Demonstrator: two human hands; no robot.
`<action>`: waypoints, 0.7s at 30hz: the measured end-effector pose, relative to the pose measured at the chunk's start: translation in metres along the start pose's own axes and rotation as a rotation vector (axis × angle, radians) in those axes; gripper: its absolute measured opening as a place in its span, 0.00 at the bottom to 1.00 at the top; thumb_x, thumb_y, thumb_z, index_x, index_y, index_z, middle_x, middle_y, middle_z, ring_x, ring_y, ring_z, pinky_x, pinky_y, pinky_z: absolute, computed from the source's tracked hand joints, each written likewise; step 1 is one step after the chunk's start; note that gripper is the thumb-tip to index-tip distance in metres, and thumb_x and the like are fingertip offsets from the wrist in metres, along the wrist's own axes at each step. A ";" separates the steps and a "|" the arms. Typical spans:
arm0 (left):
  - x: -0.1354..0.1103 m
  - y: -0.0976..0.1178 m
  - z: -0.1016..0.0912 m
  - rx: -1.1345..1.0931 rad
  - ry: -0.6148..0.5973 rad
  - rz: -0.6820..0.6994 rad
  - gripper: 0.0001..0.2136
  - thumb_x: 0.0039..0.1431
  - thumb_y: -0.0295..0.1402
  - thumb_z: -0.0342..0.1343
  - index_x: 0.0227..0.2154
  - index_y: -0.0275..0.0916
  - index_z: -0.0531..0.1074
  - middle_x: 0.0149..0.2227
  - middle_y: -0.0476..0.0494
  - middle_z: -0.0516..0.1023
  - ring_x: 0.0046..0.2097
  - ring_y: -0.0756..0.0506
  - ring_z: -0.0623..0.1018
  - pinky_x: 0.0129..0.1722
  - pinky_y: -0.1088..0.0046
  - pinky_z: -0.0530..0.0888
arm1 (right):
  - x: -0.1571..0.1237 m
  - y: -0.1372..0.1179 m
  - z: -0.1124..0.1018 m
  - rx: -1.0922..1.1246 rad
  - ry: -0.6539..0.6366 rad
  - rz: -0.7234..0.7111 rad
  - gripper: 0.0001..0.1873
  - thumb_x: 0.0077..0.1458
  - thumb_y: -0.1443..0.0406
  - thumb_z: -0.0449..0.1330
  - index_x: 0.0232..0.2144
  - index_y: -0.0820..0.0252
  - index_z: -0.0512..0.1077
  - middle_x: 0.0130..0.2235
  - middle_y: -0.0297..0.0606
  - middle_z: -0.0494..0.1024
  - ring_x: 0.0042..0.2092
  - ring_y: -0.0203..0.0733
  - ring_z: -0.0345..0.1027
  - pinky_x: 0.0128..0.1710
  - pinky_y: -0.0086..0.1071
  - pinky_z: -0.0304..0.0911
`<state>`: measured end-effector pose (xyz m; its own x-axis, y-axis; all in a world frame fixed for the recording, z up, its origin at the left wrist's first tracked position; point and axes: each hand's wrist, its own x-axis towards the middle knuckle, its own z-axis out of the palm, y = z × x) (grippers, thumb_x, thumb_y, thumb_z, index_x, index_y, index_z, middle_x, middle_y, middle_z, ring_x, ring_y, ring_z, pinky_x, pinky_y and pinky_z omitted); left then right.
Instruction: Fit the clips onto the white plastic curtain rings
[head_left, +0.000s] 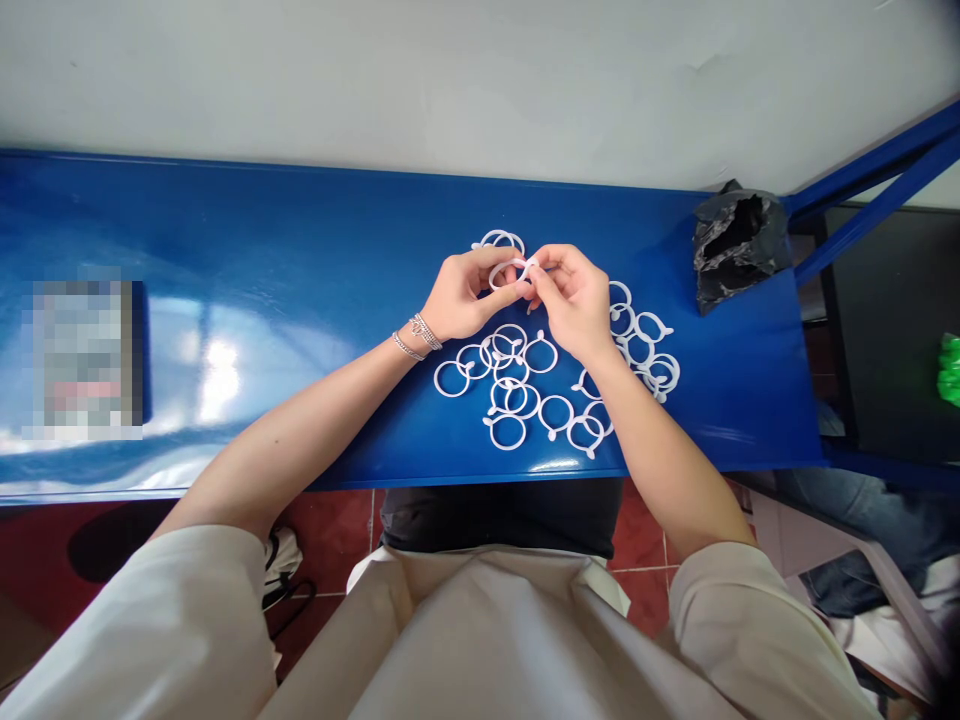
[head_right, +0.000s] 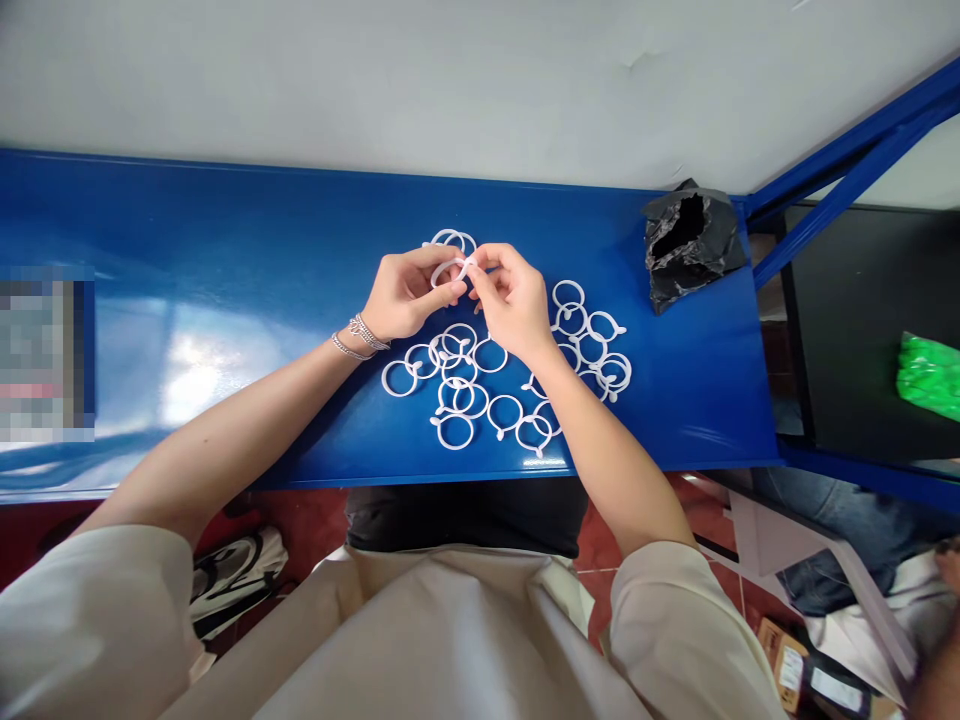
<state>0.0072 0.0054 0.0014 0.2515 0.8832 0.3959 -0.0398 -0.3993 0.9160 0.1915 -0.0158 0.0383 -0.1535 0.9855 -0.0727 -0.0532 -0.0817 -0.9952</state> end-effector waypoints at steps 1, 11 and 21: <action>0.000 0.002 0.000 0.005 -0.009 -0.008 0.22 0.62 0.57 0.72 0.42 0.42 0.84 0.32 0.45 0.81 0.31 0.48 0.76 0.31 0.68 0.74 | 0.000 0.001 0.000 0.007 -0.008 0.004 0.12 0.65 0.56 0.71 0.42 0.51 0.73 0.43 0.35 0.74 0.43 0.40 0.74 0.37 0.32 0.73; 0.002 0.009 -0.003 0.045 -0.041 -0.030 0.20 0.67 0.56 0.68 0.37 0.43 0.82 0.29 0.48 0.78 0.27 0.49 0.74 0.27 0.69 0.70 | -0.001 -0.003 -0.001 -0.056 0.036 -0.056 0.11 0.65 0.56 0.71 0.42 0.52 0.76 0.43 0.36 0.76 0.40 0.40 0.73 0.35 0.33 0.72; 0.000 -0.001 -0.002 0.010 -0.010 -0.035 0.21 0.69 0.57 0.65 0.45 0.43 0.84 0.33 0.45 0.82 0.30 0.47 0.80 0.31 0.67 0.77 | 0.000 -0.020 -0.014 -0.237 -0.038 -0.048 0.12 0.62 0.57 0.74 0.38 0.53 0.76 0.40 0.37 0.78 0.41 0.44 0.75 0.38 0.36 0.71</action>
<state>0.0052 0.0063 0.0007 0.2626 0.8942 0.3627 -0.0211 -0.3704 0.9286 0.2061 -0.0122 0.0575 -0.1940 0.9806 -0.0265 0.1706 0.0071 -0.9853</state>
